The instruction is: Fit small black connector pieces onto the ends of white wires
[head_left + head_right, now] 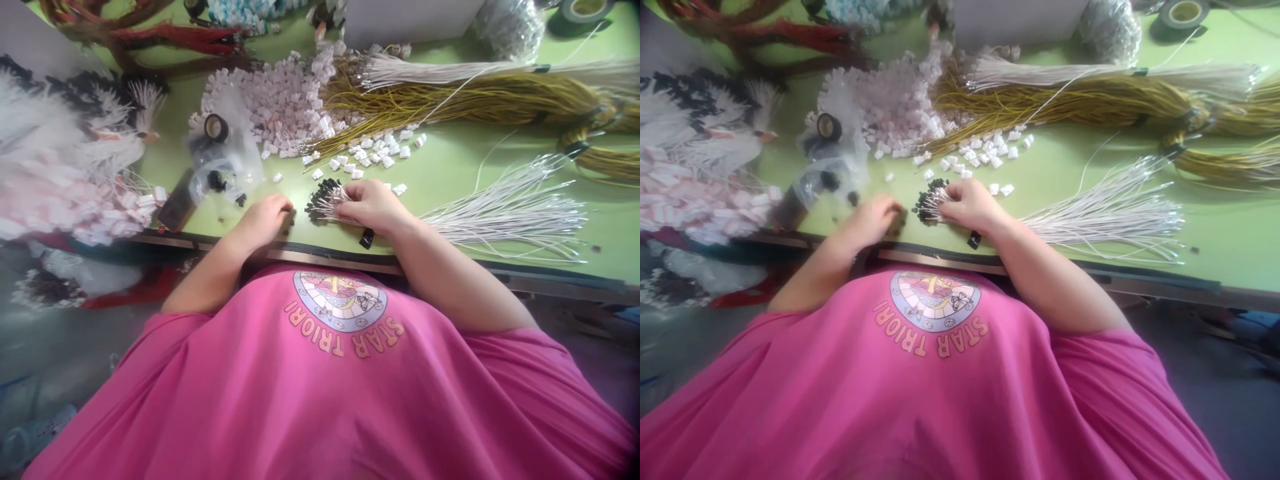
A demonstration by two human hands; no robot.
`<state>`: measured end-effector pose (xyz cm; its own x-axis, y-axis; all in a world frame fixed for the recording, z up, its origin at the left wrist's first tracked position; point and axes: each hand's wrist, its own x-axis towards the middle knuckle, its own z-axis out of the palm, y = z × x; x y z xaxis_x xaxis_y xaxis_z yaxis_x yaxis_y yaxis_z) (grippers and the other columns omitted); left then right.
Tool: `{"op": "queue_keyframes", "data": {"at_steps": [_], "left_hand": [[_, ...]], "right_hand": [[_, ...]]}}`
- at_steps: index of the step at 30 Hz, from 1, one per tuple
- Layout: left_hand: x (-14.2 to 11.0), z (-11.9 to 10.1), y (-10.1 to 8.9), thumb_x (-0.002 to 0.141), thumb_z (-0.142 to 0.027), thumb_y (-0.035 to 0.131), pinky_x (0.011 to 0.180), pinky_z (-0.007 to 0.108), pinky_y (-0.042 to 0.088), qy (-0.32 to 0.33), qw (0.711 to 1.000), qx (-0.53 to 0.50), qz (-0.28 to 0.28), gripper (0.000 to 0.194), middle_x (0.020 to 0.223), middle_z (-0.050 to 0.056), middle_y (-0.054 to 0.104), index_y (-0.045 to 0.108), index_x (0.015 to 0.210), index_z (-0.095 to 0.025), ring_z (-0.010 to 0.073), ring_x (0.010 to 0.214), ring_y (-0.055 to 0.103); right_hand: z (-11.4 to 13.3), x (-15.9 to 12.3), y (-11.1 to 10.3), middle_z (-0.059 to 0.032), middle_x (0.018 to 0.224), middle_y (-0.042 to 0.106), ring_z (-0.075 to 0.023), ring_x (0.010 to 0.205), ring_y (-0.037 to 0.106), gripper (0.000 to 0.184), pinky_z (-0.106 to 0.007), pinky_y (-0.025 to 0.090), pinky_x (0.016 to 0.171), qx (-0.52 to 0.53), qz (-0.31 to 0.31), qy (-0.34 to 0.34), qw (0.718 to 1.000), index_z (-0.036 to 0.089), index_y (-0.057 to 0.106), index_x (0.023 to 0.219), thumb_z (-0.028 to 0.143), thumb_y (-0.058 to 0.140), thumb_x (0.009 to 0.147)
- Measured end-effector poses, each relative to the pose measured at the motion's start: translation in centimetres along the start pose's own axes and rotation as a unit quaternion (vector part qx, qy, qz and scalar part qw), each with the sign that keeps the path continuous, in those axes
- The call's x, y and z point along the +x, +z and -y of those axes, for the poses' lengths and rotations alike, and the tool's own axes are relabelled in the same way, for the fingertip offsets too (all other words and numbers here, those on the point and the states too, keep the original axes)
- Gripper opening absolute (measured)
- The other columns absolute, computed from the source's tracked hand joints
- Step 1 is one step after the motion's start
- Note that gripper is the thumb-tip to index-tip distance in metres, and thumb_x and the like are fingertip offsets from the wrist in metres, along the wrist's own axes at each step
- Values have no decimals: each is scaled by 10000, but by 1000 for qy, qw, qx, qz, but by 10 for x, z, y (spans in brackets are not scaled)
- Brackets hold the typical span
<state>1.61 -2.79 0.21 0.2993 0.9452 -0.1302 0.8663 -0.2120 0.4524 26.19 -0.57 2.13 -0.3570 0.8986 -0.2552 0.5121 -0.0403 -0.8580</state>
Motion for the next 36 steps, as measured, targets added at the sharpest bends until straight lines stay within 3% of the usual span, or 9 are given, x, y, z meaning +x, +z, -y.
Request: {"op": "queue_keyframes", "data": {"at_steps": [4,9,14,19,36], "left_hand": [[1,-24,-3,854,-191,474,859,321,472,-18,989,-132,-59,220,947,53,678,627,1011,-183,179,889,618],[6,-47,14,824,-236,570,833,292,503,-4,935,-356,5,183,922,36,690,649,978,-175,147,832,633],[14,-46,31,744,-261,685,745,290,526,-63,896,-438,-22,184,852,24,691,668,904,-173,128,718,622],[15,-46,33,689,-198,723,783,290,532,-71,864,-497,-30,228,871,23,691,645,901,-163,132,782,643],[12,-55,29,707,-260,727,784,296,531,-84,894,-436,-59,173,841,33,712,679,835,-155,146,766,648]], "right_hand": [[0,0,0,35,525,429,-91,531,403,92,-260,279,516,5,15,-15,1000,163,509,580,221,558,631],[-1,0,2,47,496,379,-84,498,372,124,-258,247,491,12,18,-11,1000,178,455,562,225,552,624],[-3,-2,3,49,510,364,-74,504,349,172,-251,223,489,39,15,-28,999,174,450,564,280,555,649],[-6,-1,5,55,512,344,-71,523,332,198,-254,220,508,20,-4,-43,999,175,428,557,273,577,642],[-6,2,9,50,507,347,-83,548,344,180,-268,222,531,-35,-24,-62,997,174,421,535,225,576,612]]}}
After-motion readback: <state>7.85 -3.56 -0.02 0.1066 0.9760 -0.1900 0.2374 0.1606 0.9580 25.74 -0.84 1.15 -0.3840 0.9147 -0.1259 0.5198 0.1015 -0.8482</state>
